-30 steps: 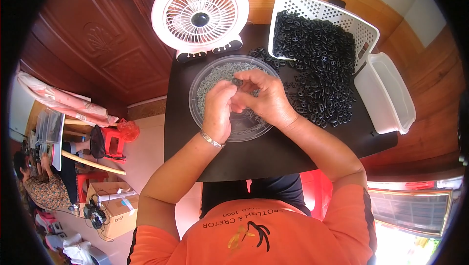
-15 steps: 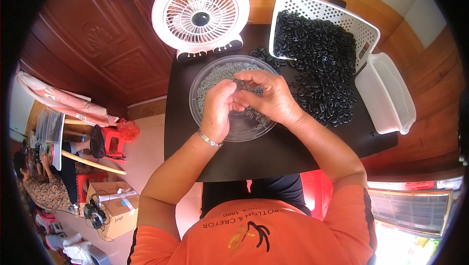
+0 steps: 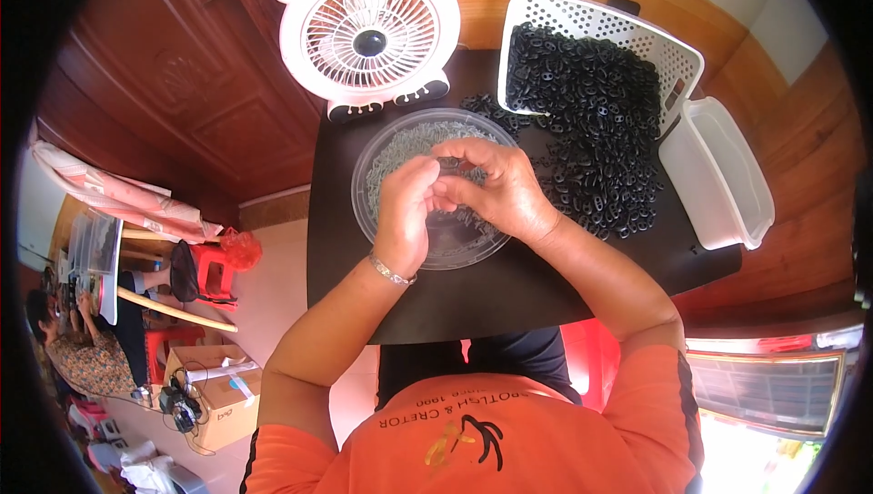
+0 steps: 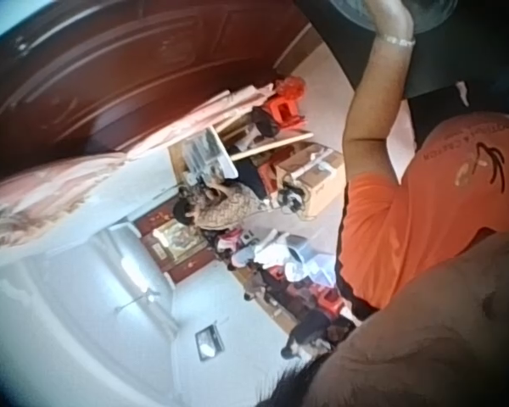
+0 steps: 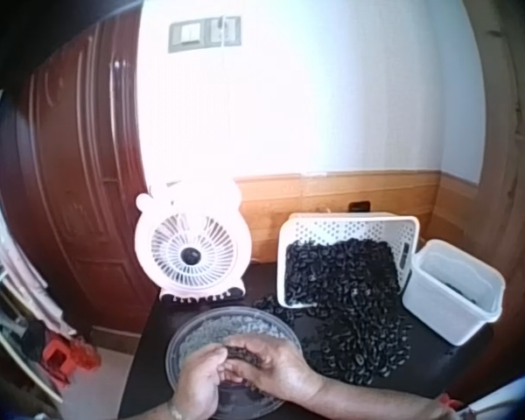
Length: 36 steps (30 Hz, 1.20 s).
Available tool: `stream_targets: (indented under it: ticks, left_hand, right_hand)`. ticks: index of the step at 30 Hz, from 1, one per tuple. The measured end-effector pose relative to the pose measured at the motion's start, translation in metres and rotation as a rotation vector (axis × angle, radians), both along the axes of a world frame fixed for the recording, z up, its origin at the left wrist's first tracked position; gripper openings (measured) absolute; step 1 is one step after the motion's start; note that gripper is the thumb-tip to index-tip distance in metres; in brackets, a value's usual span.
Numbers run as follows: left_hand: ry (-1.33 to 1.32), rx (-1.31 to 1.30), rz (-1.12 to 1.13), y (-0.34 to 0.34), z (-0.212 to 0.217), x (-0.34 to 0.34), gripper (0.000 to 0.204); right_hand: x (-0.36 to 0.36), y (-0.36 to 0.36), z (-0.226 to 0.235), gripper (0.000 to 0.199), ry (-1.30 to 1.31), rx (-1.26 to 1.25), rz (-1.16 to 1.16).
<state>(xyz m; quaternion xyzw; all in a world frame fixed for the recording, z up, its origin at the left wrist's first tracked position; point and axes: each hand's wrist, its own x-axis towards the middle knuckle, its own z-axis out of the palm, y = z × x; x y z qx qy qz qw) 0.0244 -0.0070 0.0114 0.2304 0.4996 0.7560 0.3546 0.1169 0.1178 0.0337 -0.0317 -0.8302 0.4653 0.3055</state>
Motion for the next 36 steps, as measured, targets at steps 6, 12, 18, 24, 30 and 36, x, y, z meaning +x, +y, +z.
stream_targets:
  ticks: [6,12,18,24,30,36]
  left_hand:
    - [-0.011,0.113,0.025,-0.001,0.001,0.002,0.021]
    - [0.088,0.034,0.103,0.001,0.003,0.005,0.019]
    - [0.097,0.096,0.109,-0.001,-0.002,0.007,0.017]
    - [0.173,0.086,0.138,-0.004,0.004,0.009,0.018]
    - [0.160,0.085,0.124,-0.006,0.004,0.009,0.020]
    - [0.210,0.024,0.121,-0.009,0.004,0.008,0.024]
  right_hand:
    - [0.001,0.003,-0.002,0.035,0.022,-0.008,0.066]
    - [0.000,0.002,-0.006,0.036,0.109,0.094,0.073]
    - [0.002,-0.002,-0.002,0.037,0.081,0.047,0.046]
    - [0.004,-0.004,0.001,0.035,0.104,0.195,-0.028]
    - [0.007,-0.004,0.003,0.033,0.139,0.420,-0.091]
    - [0.005,-0.005,0.001,0.029,0.190,0.403,-0.066]
